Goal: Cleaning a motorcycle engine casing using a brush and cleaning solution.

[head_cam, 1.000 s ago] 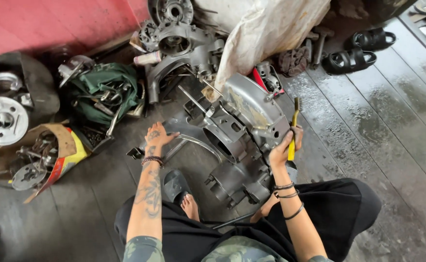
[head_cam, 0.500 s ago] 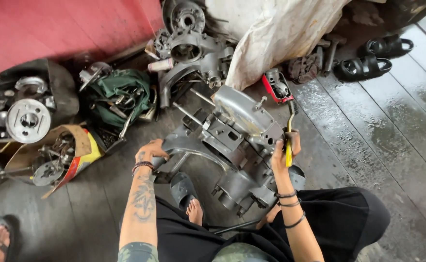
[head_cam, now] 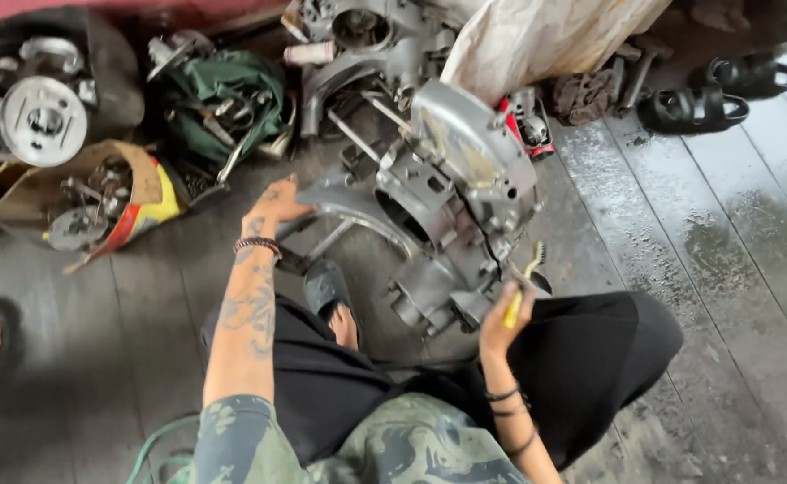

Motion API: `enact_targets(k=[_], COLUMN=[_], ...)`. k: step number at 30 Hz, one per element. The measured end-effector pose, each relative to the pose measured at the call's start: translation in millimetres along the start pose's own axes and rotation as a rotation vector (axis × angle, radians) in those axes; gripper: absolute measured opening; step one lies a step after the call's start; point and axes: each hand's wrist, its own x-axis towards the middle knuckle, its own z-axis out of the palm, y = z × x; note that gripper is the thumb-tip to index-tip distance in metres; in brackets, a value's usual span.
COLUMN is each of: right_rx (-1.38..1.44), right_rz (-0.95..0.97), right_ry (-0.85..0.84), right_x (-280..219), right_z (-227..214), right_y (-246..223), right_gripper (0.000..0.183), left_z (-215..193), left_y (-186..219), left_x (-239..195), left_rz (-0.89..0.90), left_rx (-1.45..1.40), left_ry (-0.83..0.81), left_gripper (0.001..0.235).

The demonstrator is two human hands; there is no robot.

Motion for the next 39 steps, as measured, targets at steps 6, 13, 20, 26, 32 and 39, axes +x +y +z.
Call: enact_targets(k=[6, 13, 20, 26, 32, 39], right_rx=[-0.019, 0.008, -0.111, -0.198, -0.595, -0.488], right_rz=[-0.02, -0.078, -0.054, -0.053, -0.153, -0.058], right_ry=[0.038, 0.025, 0.032, -0.053, -0.21, -0.364], right_x=[-11, -14, -22, -35, -37, -20], right_z=[8, 11, 11, -5, -24, -39], right_y=[5, 31, 62, 49, 66, 43], right_gripper=[0.014, 0.024, 0.041, 0.047, 0.071, 0.064], left_z=[6, -11, 8, 59, 81, 71], left_y=[-61, -26, -24, -34, -14, 2], left_x=[-51, -58, -3, -5, 18, 5], left_rz=[-0.085, -0.161, -0.111, -0.112, -0.181, -0.261], left_rx=[0.11, 0.053, 0.063, -0.046, -0.03, -0.027], left_ry=[-0.081, -0.085, 0.073, 0.249, 0.332, 0.367], left_gripper=[0.113, 0.105, 0.09, 0.077, 0.086, 0.086])
